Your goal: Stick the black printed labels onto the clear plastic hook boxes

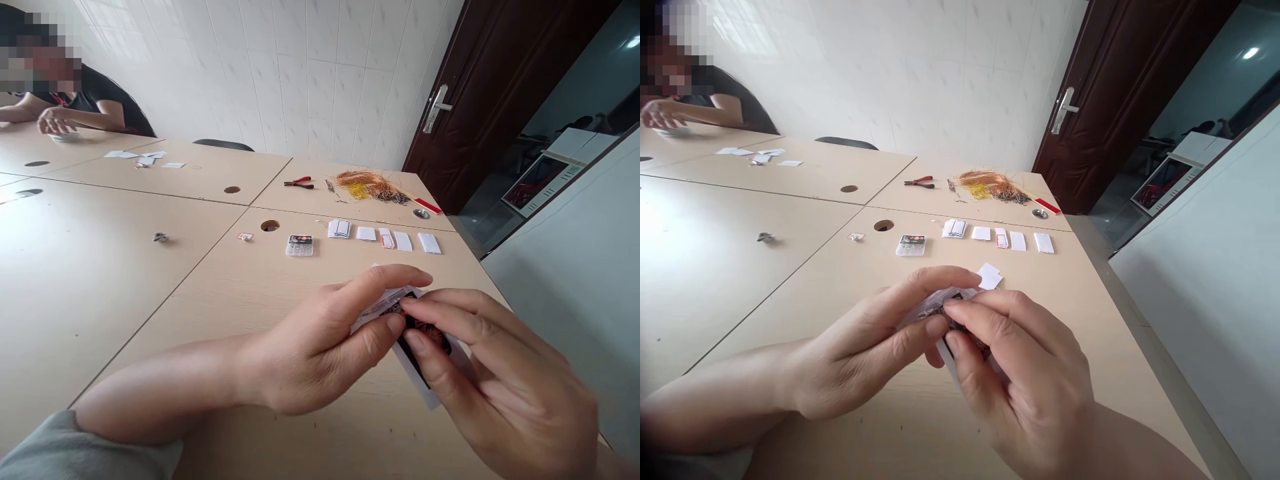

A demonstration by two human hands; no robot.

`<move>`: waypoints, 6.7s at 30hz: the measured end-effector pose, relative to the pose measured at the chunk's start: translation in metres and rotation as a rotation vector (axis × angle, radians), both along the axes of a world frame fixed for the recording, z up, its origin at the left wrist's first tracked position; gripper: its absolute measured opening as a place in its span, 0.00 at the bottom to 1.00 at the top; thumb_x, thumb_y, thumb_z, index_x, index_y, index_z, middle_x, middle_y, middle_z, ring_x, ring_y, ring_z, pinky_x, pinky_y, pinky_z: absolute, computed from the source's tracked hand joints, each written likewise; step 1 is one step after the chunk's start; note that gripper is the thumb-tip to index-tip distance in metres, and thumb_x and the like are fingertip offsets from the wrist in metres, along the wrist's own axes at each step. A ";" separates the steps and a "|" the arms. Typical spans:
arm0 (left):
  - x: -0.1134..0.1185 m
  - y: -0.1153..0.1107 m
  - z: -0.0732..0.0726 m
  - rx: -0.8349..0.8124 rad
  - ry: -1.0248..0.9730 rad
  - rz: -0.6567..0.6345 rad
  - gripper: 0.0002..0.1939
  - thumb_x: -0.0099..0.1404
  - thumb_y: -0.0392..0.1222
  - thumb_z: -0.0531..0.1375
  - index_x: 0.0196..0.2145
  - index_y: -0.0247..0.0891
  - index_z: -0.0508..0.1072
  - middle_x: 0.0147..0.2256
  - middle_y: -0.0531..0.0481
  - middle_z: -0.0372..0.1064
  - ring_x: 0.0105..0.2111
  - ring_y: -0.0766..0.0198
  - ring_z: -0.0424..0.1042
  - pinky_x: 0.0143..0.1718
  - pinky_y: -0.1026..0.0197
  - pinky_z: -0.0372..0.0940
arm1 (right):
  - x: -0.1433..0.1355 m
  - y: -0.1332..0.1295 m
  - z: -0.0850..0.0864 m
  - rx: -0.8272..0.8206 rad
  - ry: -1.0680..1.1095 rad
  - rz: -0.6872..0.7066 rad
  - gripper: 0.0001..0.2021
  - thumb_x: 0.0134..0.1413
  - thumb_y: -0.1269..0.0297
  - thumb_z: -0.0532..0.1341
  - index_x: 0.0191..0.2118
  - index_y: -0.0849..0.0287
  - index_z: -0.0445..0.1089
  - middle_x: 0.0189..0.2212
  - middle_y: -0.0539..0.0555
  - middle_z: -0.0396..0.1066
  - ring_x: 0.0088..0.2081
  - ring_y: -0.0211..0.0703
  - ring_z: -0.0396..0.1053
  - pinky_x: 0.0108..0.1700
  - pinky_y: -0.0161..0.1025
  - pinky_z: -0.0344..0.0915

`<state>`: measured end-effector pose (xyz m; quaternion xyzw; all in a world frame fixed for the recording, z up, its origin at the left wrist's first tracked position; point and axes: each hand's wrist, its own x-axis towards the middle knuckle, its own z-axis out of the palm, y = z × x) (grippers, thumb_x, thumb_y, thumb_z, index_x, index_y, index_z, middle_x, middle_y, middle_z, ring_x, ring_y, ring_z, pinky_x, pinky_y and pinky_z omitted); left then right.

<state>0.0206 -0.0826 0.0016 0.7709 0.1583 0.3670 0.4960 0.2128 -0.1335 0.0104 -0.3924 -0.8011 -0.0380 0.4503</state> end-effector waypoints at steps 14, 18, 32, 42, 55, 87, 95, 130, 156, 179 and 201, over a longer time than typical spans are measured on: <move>0.000 0.000 -0.002 0.010 0.007 -0.010 0.15 0.78 0.39 0.50 0.60 0.41 0.62 0.46 0.47 0.70 0.38 0.67 0.73 0.38 0.65 0.71 | -0.004 0.003 0.001 0.019 0.004 -0.008 0.09 0.60 0.77 0.62 0.45 0.62 0.75 0.38 0.55 0.78 0.37 0.38 0.78 0.44 0.30 0.78; 0.001 -0.001 -0.002 -0.002 -0.006 0.001 0.15 0.78 0.40 0.50 0.60 0.42 0.63 0.46 0.47 0.70 0.37 0.67 0.72 0.38 0.65 0.71 | -0.004 0.002 0.001 0.008 0.009 -0.008 0.10 0.60 0.77 0.62 0.45 0.60 0.75 0.38 0.55 0.78 0.36 0.38 0.78 0.43 0.30 0.79; 0.000 0.000 -0.001 0.038 0.023 -0.005 0.16 0.78 0.38 0.49 0.61 0.39 0.61 0.47 0.46 0.69 0.38 0.68 0.72 0.38 0.67 0.71 | -0.002 0.002 0.001 0.021 -0.015 -0.007 0.10 0.60 0.77 0.62 0.46 0.60 0.75 0.39 0.55 0.78 0.37 0.39 0.79 0.44 0.31 0.79; 0.000 0.001 -0.002 0.031 0.030 0.000 0.16 0.78 0.39 0.49 0.61 0.40 0.61 0.46 0.47 0.70 0.38 0.68 0.72 0.38 0.66 0.71 | -0.004 0.001 -0.001 0.017 -0.011 -0.014 0.11 0.61 0.76 0.61 0.46 0.58 0.75 0.39 0.55 0.78 0.36 0.41 0.79 0.42 0.35 0.80; 0.000 -0.001 -0.002 0.014 0.029 -0.012 0.16 0.78 0.40 0.49 0.61 0.41 0.61 0.47 0.46 0.69 0.39 0.67 0.72 0.37 0.66 0.72 | -0.003 0.001 0.001 0.028 0.010 -0.025 0.10 0.60 0.76 0.62 0.46 0.59 0.76 0.39 0.55 0.79 0.36 0.41 0.79 0.42 0.34 0.80; 0.000 0.000 -0.002 -0.048 0.072 0.016 0.16 0.79 0.44 0.47 0.60 0.43 0.62 0.43 0.48 0.72 0.33 0.68 0.74 0.34 0.65 0.75 | -0.002 0.002 -0.002 0.085 -0.078 -0.041 0.08 0.62 0.75 0.63 0.45 0.66 0.76 0.39 0.57 0.78 0.40 0.35 0.78 0.50 0.25 0.73; 0.001 0.001 -0.002 -0.087 0.074 0.014 0.16 0.79 0.44 0.47 0.61 0.45 0.63 0.46 0.48 0.73 0.34 0.69 0.73 0.33 0.69 0.75 | -0.001 0.000 -0.003 0.053 -0.047 -0.037 0.08 0.63 0.74 0.61 0.46 0.65 0.74 0.39 0.55 0.78 0.37 0.32 0.78 0.44 0.20 0.73; -0.004 0.002 0.013 -0.457 -0.119 -0.067 0.09 0.76 0.43 0.55 0.52 0.48 0.65 0.36 0.55 0.65 0.32 0.70 0.67 0.26 0.76 0.70 | 0.014 -0.004 0.004 0.120 -0.149 0.077 0.17 0.62 0.72 0.63 0.56 0.61 0.66 0.53 0.61 0.76 0.55 0.44 0.75 0.59 0.35 0.72; -0.004 -0.001 0.010 -0.286 0.031 -0.071 0.10 0.76 0.50 0.54 0.46 0.44 0.58 0.33 0.53 0.62 0.29 0.69 0.63 0.23 0.72 0.67 | 0.008 0.006 0.005 0.124 0.013 0.125 0.19 0.49 0.81 0.62 0.47 0.56 0.69 0.35 0.53 0.78 0.36 0.41 0.78 0.37 0.33 0.77; -0.007 -0.001 0.007 -0.147 0.016 0.016 0.10 0.77 0.50 0.52 0.46 0.43 0.58 0.28 0.56 0.60 0.22 0.71 0.59 0.20 0.70 0.61 | 0.004 0.003 0.003 0.108 -0.035 0.125 0.21 0.47 0.81 0.58 0.48 0.55 0.63 0.31 0.50 0.75 0.31 0.43 0.77 0.31 0.37 0.76; -0.006 0.000 0.010 -0.148 0.020 0.048 0.11 0.78 0.49 0.51 0.51 0.43 0.65 0.39 0.52 0.68 0.32 0.71 0.68 0.27 0.75 0.70 | 0.000 0.003 0.003 0.131 -0.170 0.063 0.19 0.57 0.77 0.57 0.54 0.61 0.67 0.37 0.55 0.82 0.33 0.41 0.79 0.35 0.36 0.78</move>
